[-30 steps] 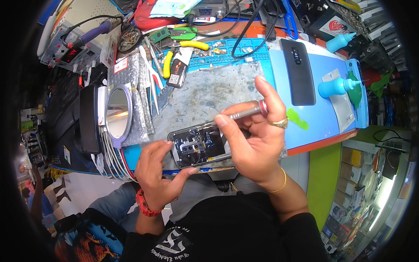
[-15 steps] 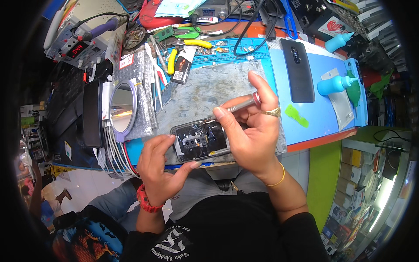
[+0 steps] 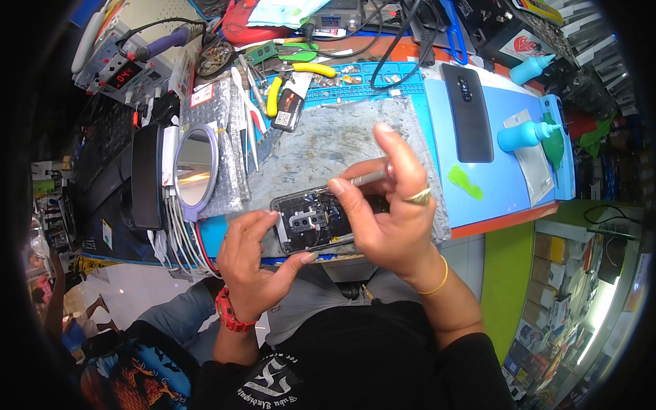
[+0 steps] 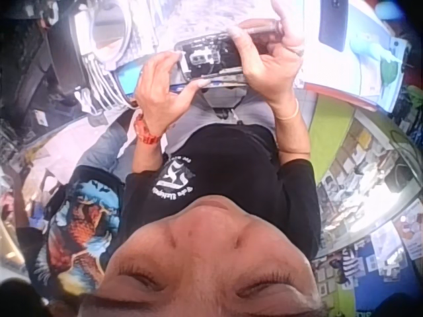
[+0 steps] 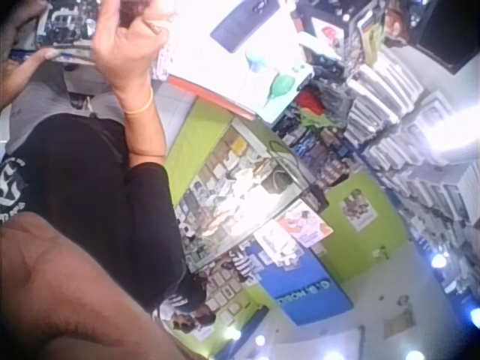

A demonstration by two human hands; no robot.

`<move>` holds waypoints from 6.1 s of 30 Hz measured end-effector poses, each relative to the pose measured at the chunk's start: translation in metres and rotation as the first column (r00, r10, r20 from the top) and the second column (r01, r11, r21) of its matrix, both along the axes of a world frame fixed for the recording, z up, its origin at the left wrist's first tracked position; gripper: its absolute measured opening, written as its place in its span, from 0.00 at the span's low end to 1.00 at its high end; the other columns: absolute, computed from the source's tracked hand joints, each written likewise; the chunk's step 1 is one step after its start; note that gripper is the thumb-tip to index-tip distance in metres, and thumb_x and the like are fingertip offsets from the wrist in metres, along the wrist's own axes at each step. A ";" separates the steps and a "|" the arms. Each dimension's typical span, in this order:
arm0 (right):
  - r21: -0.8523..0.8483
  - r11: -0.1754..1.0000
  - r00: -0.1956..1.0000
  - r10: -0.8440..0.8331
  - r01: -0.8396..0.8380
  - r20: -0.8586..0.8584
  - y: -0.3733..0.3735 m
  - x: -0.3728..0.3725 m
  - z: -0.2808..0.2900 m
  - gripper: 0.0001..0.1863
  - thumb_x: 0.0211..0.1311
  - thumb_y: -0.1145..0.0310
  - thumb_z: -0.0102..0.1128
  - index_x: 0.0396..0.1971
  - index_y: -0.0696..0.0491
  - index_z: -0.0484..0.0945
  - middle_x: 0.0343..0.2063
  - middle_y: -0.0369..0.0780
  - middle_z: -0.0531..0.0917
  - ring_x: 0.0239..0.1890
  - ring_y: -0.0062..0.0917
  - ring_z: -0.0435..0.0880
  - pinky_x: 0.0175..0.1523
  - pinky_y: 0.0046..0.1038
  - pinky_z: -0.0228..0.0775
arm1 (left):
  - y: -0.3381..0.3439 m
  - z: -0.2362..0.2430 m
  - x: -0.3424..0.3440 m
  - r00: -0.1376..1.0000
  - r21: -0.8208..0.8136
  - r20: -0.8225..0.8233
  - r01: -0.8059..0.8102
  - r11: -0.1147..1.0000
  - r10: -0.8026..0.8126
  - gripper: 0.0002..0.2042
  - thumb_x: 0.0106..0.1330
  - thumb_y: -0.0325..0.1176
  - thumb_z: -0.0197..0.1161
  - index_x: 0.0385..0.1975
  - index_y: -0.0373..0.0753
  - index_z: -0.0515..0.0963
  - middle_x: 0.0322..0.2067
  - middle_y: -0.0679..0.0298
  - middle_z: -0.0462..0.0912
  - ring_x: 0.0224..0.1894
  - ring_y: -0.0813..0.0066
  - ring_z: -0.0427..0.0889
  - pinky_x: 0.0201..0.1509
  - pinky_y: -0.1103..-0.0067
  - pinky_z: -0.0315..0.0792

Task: The person unscrews several small components inside an open mobile phone using a precision screwdriver and then applies adhesive from a tube to the phone frame.

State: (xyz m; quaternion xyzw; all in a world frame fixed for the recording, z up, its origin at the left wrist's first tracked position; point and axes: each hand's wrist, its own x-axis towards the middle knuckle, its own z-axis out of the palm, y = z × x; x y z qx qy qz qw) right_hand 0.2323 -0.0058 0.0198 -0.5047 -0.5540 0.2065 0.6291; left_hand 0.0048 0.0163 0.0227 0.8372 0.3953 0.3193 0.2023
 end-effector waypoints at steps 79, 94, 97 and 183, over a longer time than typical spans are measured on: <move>-0.057 0.998 0.952 0.031 -0.014 0.304 0.028 0.003 0.016 0.42 0.66 0.86 0.70 0.77 0.57 0.62 0.41 0.44 0.89 0.40 0.23 0.92 0.46 0.25 0.86 | -0.002 -0.004 -0.002 0.998 0.018 0.066 -0.016 1.000 0.015 0.30 0.46 0.41 0.89 0.47 0.34 0.82 0.48 0.52 0.87 0.47 0.51 0.88 0.48 0.64 0.81; -0.082 0.997 0.995 -0.004 0.012 0.098 0.026 0.004 0.012 0.41 0.67 0.84 0.70 0.77 0.57 0.62 0.39 0.42 0.88 0.38 0.19 0.89 0.45 0.23 0.83 | -0.003 -0.005 -0.002 0.997 0.018 0.071 -0.022 1.000 0.020 0.31 0.47 0.41 0.89 0.48 0.34 0.82 0.48 0.51 0.87 0.48 0.50 0.88 0.50 0.64 0.81; -0.063 0.998 0.997 0.002 0.002 0.072 0.025 0.005 0.010 0.41 0.67 0.85 0.70 0.77 0.57 0.62 0.40 0.42 0.88 0.38 0.19 0.89 0.45 0.23 0.83 | -0.003 -0.005 -0.002 0.997 0.017 0.070 -0.027 0.999 0.026 0.31 0.47 0.42 0.89 0.48 0.34 0.82 0.49 0.51 0.87 0.48 0.50 0.88 0.50 0.64 0.81; 0.002 0.915 0.903 0.399 -0.404 0.162 0.007 -0.029 0.036 0.46 0.63 0.89 0.71 0.77 0.61 0.56 0.50 0.49 0.82 0.47 0.30 0.92 0.49 0.31 0.92 | -0.002 -0.015 0.000 0.887 -0.226 0.433 -0.065 0.972 0.160 0.09 0.61 0.25 0.82 0.31 0.35 0.85 0.29 0.64 0.83 0.24 0.79 0.79 0.26 0.78 0.71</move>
